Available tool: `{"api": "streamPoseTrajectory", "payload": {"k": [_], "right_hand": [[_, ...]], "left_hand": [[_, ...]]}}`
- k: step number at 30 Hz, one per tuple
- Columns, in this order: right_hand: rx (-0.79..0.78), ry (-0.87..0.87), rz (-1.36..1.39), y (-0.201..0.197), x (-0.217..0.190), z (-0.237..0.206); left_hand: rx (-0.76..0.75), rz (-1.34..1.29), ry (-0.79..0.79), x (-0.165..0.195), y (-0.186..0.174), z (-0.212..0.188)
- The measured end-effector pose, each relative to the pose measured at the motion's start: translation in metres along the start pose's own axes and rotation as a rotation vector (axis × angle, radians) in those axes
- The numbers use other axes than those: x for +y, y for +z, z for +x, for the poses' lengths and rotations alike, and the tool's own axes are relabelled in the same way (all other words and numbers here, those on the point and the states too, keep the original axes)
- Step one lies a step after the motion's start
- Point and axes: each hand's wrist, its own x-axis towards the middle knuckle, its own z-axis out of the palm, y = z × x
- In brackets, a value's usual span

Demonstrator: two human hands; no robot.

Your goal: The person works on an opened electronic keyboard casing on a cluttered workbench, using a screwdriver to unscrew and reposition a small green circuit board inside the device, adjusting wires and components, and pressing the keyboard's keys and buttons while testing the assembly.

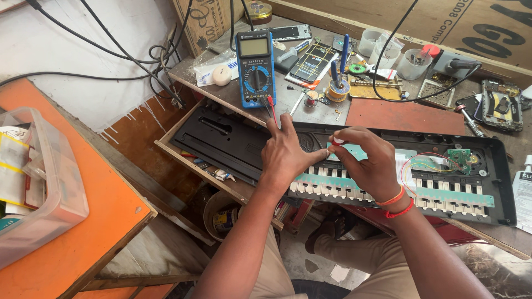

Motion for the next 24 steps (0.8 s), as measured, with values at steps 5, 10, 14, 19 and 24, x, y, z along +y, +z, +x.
{"api": "streamPoseTrajectory", "payload": {"k": [5, 10, 14, 19, 24], "right_hand": [[0.011, -0.085, -0.056, -0.0003, -0.0049, 0.0011], [-0.064, -0.045, 0.035, -0.0018, -0.0077, 0.0027], [-0.028, 0.004, -0.045, 0.0002, -0.0058, 0.0041], [-0.071, -0.025, 0.061, -0.0039, -0.0049, 0.0041], [0.008, 0.046, 0.005, -0.0019, -0.0052, 0.0047]], "left_hand": [[-0.015, 0.003, -0.004, -0.0001, -0.0002, 0.0002], [-0.008, 0.0, 0.003, 0.0004, 0.0005, 0.0009], [0.021, 0.0, 0.014, -0.0005, 0.0017, 0.0002], [0.009, -0.017, 0.011, -0.001, 0.0005, 0.0001], [0.012, -0.011, 0.004, -0.0001, -0.0002, -0.0008]]}}
